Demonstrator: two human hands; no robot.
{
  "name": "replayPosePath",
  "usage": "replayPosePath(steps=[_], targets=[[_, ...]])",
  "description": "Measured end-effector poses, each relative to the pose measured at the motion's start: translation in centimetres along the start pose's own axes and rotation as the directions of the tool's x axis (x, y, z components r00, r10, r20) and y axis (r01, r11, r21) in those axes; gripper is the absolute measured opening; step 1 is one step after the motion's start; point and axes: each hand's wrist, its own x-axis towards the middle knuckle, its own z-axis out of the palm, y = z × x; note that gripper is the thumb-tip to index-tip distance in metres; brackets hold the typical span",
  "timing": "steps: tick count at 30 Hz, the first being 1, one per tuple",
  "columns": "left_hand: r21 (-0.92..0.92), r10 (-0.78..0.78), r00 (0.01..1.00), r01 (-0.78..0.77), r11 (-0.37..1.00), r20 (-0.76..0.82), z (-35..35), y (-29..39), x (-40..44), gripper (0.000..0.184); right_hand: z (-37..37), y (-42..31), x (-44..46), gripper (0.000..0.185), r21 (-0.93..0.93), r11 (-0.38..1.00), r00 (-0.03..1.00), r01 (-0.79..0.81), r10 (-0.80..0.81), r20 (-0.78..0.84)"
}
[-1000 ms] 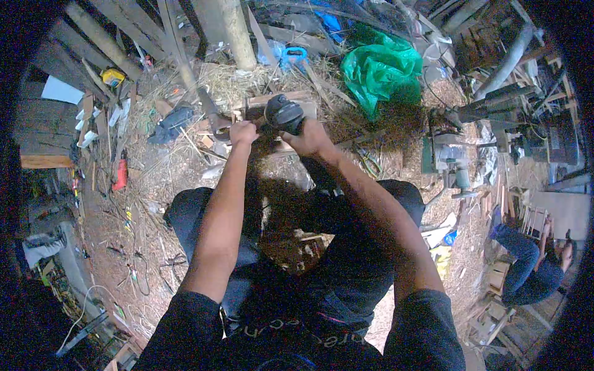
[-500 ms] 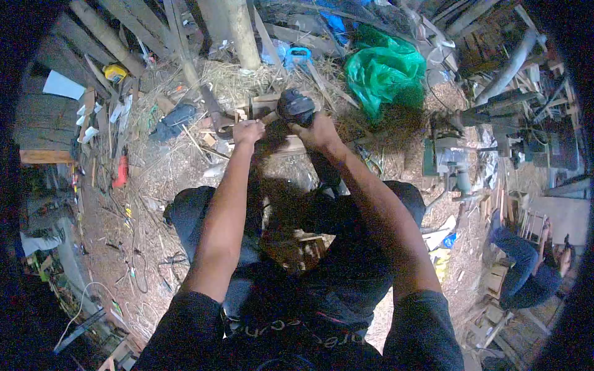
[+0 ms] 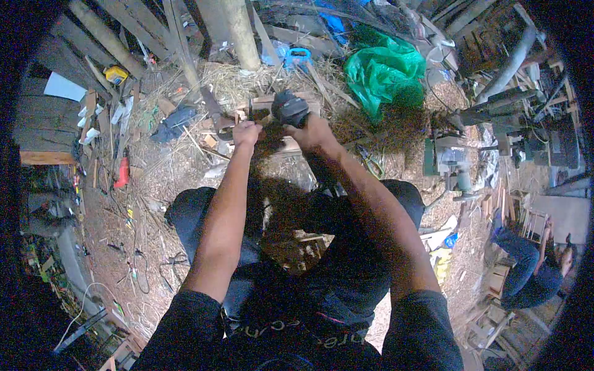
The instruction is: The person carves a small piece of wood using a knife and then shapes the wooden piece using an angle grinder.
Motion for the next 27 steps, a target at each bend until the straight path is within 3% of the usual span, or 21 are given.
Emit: replayPosePath(steps=[1, 2, 4, 5, 8, 11, 14, 15, 20, 24, 25, 27], targets=[[-0.018, -0.037, 0.998, 0.038, 0.999, 0.042, -0.1, 0.5, -0.3, 0.005, -0.1, 0.2, 0.2, 0.052, 0.003, 1.0, 1.0, -0.001, 0.001, -0.02], [-0.037, -0.072, 0.994, 0.075, 0.997, 0.084, -0.1, 1.0, -0.5, 0.01, -0.3, 0.5, 0.8, 0.051, -0.037, 0.998, 0.998, -0.054, 0.054, -0.021], [-0.263, -0.159, 0.97, 0.205, 0.943, 0.185, -0.1, 0.5, 0.3, 0.013, -0.6, 1.6, 1.7, 0.048, -0.119, 0.98, 0.987, -0.161, 0.159, -0.026], [-0.366, -0.193, 0.951, 0.274, 0.889, 0.243, 0.0, 0.2, 0.6, 0.015, -0.6, 2.4, 1.4, 0.048, 0.048, 0.996, 0.989, 0.076, -0.069, -0.129], [-0.306, -0.233, 0.971, 0.24, 0.921, 0.059, -0.1, 4.2, -2.4, 0.021, -0.8, 2.6, 1.4, 0.048, -0.028, 0.997, 0.996, -0.066, 0.064, -0.062], [-0.298, -0.201, 0.979, 0.198, 0.934, 0.021, 0.2, 3.4, -2.1, 0.008, -0.4, 2.2, 0.9, 0.049, -0.005, 0.999, 0.998, -0.053, 0.053, -0.038], [0.22, 0.015, 1.0, -0.016, 0.975, 0.007, -1.6, 6.7, -4.1, 0.013, 0.0, 0.6, 0.3, 0.054, -0.131, 0.99, 0.999, -0.051, 0.05, -0.012], [0.209, 0.036, 0.999, -0.03, 0.977, -0.024, -1.4, 6.1, -3.8, 0.015, 0.6, 1.3, 0.6, 0.059, -0.013, 1.0, 1.0, 0.022, -0.022, 0.002], [0.164, 0.067, 0.991, -0.047, 0.985, -0.119, -0.8, 3.9, -3.3, 0.019, 0.0, -0.1, 0.3, 0.052, -0.015, 1.0, 1.0, -0.015, 0.014, -0.007], [0.145, 0.07, 0.996, -0.061, 0.988, -0.057, -0.5, 3.3, -2.8, 0.024, 0.5, 2.2, 2.7, 0.051, -0.05, 0.993, 0.995, -0.102, 0.103, 0.006], [0.141, 0.054, 0.998, -0.05, 0.989, -0.027, -0.6, 3.4, -2.8, 0.025, 0.0, 2.1, 2.1, 0.052, -0.004, 0.998, 0.997, 0.055, -0.055, -0.051], [0.147, 0.093, 0.996, -0.089, 0.985, -0.016, -0.6, 2.9, -2.5, 0.026, -0.2, 1.4, 1.7, 0.052, -0.023, 1.0, 1.0, 0.002, -0.003, -0.03]])
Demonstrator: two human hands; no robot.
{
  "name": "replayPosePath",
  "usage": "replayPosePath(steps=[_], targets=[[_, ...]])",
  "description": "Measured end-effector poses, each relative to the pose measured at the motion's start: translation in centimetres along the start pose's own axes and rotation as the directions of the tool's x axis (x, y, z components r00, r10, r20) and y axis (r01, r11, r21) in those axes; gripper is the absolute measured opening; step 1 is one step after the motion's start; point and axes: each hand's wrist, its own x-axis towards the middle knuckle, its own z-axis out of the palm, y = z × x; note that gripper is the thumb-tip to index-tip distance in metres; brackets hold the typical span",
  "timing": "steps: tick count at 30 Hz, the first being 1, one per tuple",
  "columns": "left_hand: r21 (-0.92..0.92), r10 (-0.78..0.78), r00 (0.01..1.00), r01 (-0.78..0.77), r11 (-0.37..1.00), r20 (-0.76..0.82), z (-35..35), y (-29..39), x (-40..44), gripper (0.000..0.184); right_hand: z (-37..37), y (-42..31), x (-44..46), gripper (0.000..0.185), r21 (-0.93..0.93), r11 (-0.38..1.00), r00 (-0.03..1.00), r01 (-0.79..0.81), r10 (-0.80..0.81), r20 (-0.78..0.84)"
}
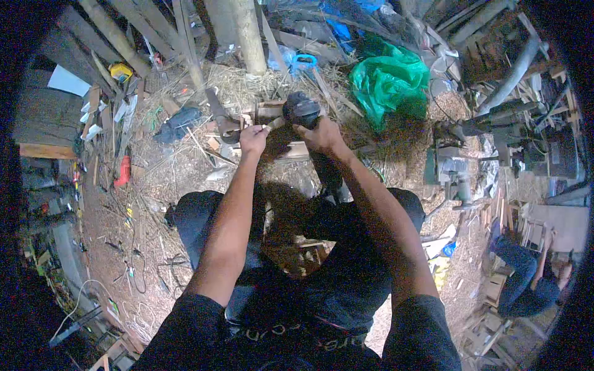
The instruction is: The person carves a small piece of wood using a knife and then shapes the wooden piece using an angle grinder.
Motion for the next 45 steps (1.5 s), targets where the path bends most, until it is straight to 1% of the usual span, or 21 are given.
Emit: replayPosePath(steps=[2, 4, 5, 7, 10, 13, 14, 17, 20, 23, 24, 26, 29, 32, 35, 36, 39, 40, 43, 44, 45], targets=[[0.027, 0.103, 0.994, -0.102, 0.994, -0.046, 0.5, -1.7, 0.5, 0.025, 0.0, -1.0, -0.6, 0.052, 0.007, 1.0, 1.0, 0.002, -0.002, 0.018], [0.115, 0.122, 0.992, -0.118, 0.986, -0.028, 0.1, -1.0, 0.1, 0.024, 0.1, -2.1, -1.3, 0.053, 0.042, 0.998, 0.998, 0.056, -0.057, 0.03], [0.161, 0.13, 0.991, -0.125, 0.979, -0.018, -0.2, -0.7, -0.2, 0.024, 0.5, -1.7, -1.0, 0.054, -0.004, 1.0, 0.999, 0.021, -0.021, 0.037], [0.086, 0.159, 0.986, -0.155, 0.984, -0.047, 0.6, -2.3, 0.5, 0.022, 1.1, -0.9, -0.2, 0.054, -0.097, 0.994, 0.998, -0.048, 0.052, 0.044], [-0.027, 0.186, 0.981, -0.188, 0.982, -0.055, 0.9, -2.9, 0.6, 0.021, 0.2, -0.6, -0.1, 0.056, -0.04, 0.999, 1.0, 0.004, -0.005, -0.021], [-0.047, 0.195, 0.979, -0.197, 0.979, -0.054, 0.6, -2.5, 0.3, 0.021, -0.9, -0.6, 0.3, 0.057, -0.04, 0.994, 0.994, -0.105, 0.105, -0.001], [-0.039, 0.196, 0.979, -0.198, 0.979, -0.053, 0.5, -2.3, 0.2, 0.022, -0.7, 0.0, 0.3, 0.059, -0.009, 0.999, 0.999, -0.045, 0.045, -0.025], [-0.004, 0.152, 0.987, -0.152, 0.988, -0.047, -0.1, -0.6, -0.7, 0.022, -0.5, 0.1, 0.0, 0.058, 0.033, 0.999, 1.0, -0.004, 0.005, -0.029], [-0.057, 0.215, 0.975, -0.218, 0.974, -0.054, 1.0, -3.5, 0.7, 0.022, 0.1, 1.0, 0.3, 0.045, 0.019, 0.998, 0.991, 0.067, -0.065, -0.118], [-0.016, 0.231, 0.972, -0.232, 0.973, -0.037, 0.2, -1.9, -0.4, 0.022, -1.0, 0.4, 0.7, 0.042, -0.011, 1.0, 0.987, 0.015, -0.017, -0.159], [-0.001, 0.253, 0.967, -0.253, 0.968, -0.035, -0.1, -1.6, -0.7, 0.022, -1.9, -0.6, 0.4, 0.043, 0.012, 0.998, 0.989, -0.069, 0.07, -0.127], [0.028, 0.296, 0.955, -0.295, 0.955, -0.03, -0.5, -1.1, -1.2, 0.021, -1.6, 1.4, 1.5, 0.045, 0.045, 0.999, 0.986, 0.004, 0.003, -0.166], [-0.155, 0.274, 0.962, -0.269, 0.951, 0.008, 0.7, -3.8, 0.2, 0.023, -2.4, 0.6, 0.8, 0.045, 0.046, 0.999, 0.978, 0.027, -0.017, -0.21], [0.006, 0.348, 0.935, -0.348, 0.937, -0.064, 0.1, -1.6, -1.3, 0.023, -2.5, 0.7, 0.6, 0.046, 0.018, 1.0, 0.979, 0.019, -0.015, -0.205], [0.159, 0.203, 0.978, -0.209, 0.965, 0.055, -1.4, 3.3, -3.6, 0.025, -2.3, 1.4, 1.3, 0.048, 0.002, 1.0, 0.983, -0.018, 0.018, -0.181], [0.274, 0.195, 0.979, -0.205, 0.94, 0.066, -1.6, 4.4, -4.0, 0.028, -2.2, 1.3, 1.3, 0.049, 0.007, 1.0, 0.982, -0.028, 0.029, -0.189], [0.452, 0.267, 0.96, -0.278, 0.848, 0.09, -1.1, 4.8, -4.4, 0.025, -2.8, 0.3, 0.7, 0.053, 0.018, 0.995, 0.979, -0.101, 0.102, -0.176], [0.516, 0.194, 0.958, -0.277, 0.81, 0.21, -1.2, 4.9, -3.9, 0.025, -3.4, -0.6, 0.3, 0.055, 0.02, 0.991, 0.977, -0.13, 0.131, -0.166], [0.606, 0.207, 0.963, -0.269, 0.748, 0.172, -1.5, 6.9, -4.4, 0.024, -4.6, -1.9, -0.4, 0.059, -0.02, 0.99, 0.977, -0.142, 0.136, -0.165], [0.588, 0.063, 0.977, -0.175, 0.789, 0.206, -2.2, 9.4, -4.9, 0.026, -4.7, -1.6, -0.5, 0.059, -0.004, 0.993, 0.978, -0.118, 0.115, -0.171], [0.507, 0.277, 0.924, -0.378, 0.774, 0.265, -1.7, 8.4, -4.1, 0.028, -4.9, -1.4, -0.5, 0.06, 0.011, 0.996, 0.979, -0.093, 0.093, -0.179]])
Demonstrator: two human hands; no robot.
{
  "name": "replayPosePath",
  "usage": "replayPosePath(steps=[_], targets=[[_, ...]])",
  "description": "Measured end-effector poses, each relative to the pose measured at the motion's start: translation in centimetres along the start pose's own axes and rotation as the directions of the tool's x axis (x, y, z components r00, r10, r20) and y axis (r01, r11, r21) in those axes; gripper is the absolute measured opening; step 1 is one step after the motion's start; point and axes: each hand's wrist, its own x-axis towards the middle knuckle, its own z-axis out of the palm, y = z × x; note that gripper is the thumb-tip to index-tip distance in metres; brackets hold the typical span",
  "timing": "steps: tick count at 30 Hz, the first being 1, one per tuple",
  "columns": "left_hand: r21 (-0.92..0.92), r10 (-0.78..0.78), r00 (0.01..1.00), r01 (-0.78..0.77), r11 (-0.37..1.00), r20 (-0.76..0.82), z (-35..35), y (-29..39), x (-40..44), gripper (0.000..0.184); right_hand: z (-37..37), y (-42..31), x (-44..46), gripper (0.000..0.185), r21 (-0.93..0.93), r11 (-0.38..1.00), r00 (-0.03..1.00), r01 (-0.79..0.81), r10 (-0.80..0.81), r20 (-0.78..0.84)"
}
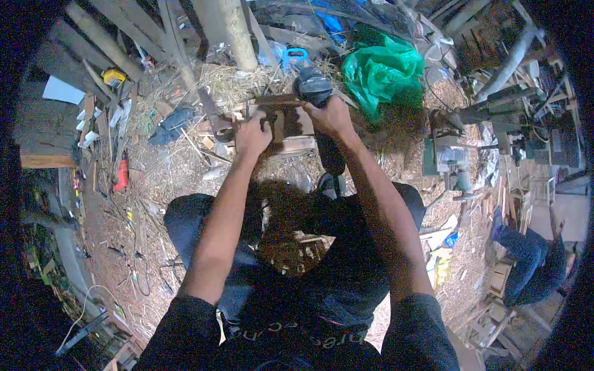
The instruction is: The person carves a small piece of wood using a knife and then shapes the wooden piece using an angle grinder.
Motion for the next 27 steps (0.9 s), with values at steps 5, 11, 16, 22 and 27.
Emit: replayPosePath(steps=[5, 11, 16, 22, 27], targets=[[0.068, 0.503, 0.854, -0.515, 0.855, 0.135, 2.1, -3.1, 2.0, 0.042, -1.0, 0.4, -0.2, 0.062, -0.013, 1.0, 1.0, -0.025, 0.025, -0.014], [-0.071, 0.349, 0.932, -0.356, 0.932, -0.097, 2.8, -4.3, 1.4, 0.026, -1.6, 0.8, -0.3, 0.061, 0.034, 0.996, 0.995, -0.086, 0.085, 0.046], [-0.019, 0.124, 0.923, -0.141, 0.99, -0.365, 4.9, -4.0, -0.4, 0.027, -1.1, 1.1, 0.1, 0.058, 0.039, 0.998, 0.998, -0.052, 0.05, 0.038], [-0.112, 0.33, 0.89, -0.38, 0.918, -0.315, 4.2, -5.3, -1.1, 0.023, -0.7, 0.8, -0.3, 0.054, 0.027, 0.999, 0.999, -0.018, 0.017, 0.05], [-0.219, 0.077, 0.949, -0.15, 0.964, -0.307, 3.9, -4.4, -0.4, 0.02, 1.7, 2.5, 0.4, 0.051, -0.001, 0.998, 0.998, 0.056, -0.056, 0.018]])
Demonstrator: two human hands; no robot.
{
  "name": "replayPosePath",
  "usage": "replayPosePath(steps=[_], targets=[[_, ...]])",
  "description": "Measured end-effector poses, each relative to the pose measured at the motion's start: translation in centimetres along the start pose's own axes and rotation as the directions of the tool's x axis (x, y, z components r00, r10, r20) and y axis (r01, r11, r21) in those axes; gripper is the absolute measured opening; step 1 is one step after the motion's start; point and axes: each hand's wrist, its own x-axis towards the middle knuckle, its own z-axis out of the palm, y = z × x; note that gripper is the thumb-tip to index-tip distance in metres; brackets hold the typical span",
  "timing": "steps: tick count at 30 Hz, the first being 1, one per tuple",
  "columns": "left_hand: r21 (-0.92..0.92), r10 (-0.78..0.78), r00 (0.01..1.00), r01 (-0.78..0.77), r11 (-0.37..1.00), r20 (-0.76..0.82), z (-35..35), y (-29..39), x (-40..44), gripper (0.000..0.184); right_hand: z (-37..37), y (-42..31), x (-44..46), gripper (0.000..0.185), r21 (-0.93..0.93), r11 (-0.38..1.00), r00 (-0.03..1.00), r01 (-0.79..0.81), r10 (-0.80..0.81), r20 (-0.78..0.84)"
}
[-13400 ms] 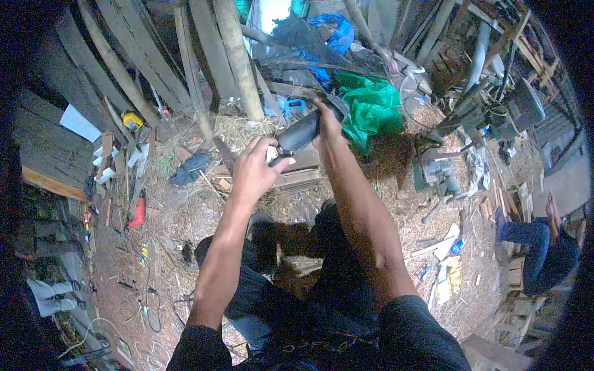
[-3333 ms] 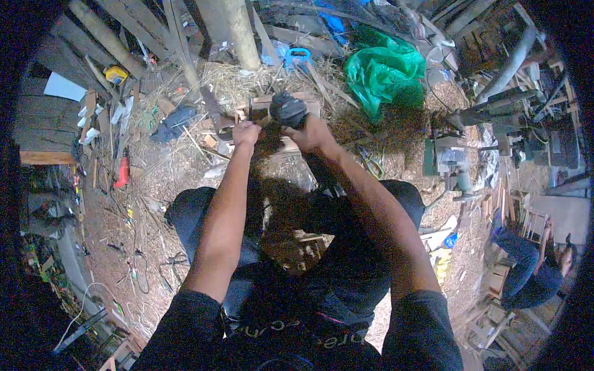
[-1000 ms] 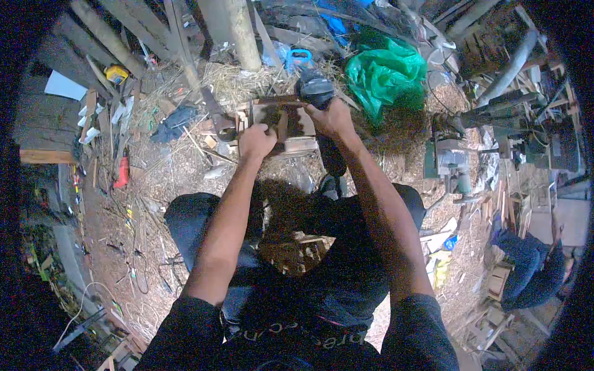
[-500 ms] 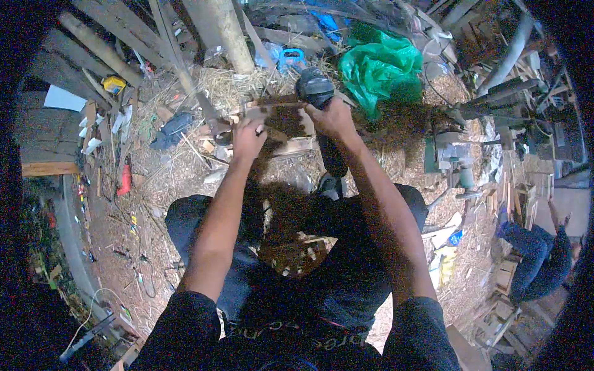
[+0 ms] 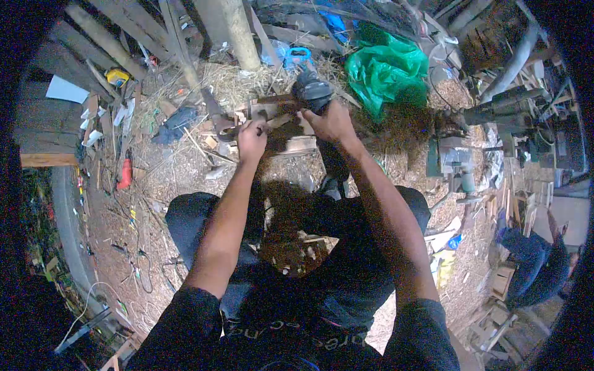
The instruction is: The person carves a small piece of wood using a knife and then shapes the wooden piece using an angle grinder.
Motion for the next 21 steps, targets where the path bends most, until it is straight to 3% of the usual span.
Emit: replayPosePath(steps=[2, 4, 8, 14, 17, 21], targets=[[0.069, 0.005, 0.998, -0.001, 0.998, -0.064, -0.2, 1.2, -0.1, 0.018, 0.7, 0.2, -0.4, 0.05, -0.008, 1.0, 0.999, 0.029, -0.029, -0.015], [0.08, -0.038, 0.999, 0.04, 0.996, -0.022, 0.0, 1.0, -0.1, 0.021, 1.3, 0.0, -1.2, 0.05, 0.009, 0.997, 0.997, 0.075, -0.075, -0.002], [0.013, -0.122, 0.992, 0.122, 0.992, 0.013, 0.8, -0.3, 0.0, 0.028, 3.3, 0.6, -1.8, 0.049, -0.043, 0.999, 0.988, 0.027, -0.021, 0.15], [0.067, -0.095, 0.995, 0.096, 0.993, -0.01, 0.3, 0.3, -0.1, 0.032, 3.0, -0.7, -2.4, 0.05, 0.011, 0.997, 0.972, 0.081, -0.081, 0.221], [0.053, -0.048, 0.997, 0.051, 0.997, -0.06, 1.3, -1.1, -0.2, 0.032, 2.6, -1.5, -2.8, 0.052, -0.035, 0.995, 0.971, 0.09, -0.08, 0.226], [-0.019, -0.114, 0.993, 0.113, 0.993, -0.038, 1.3, -0.8, -0.2, 0.027, 3.3, 0.6, -2.0, 0.051, -0.037, 0.997, 0.99, 0.066, -0.061, 0.126]])
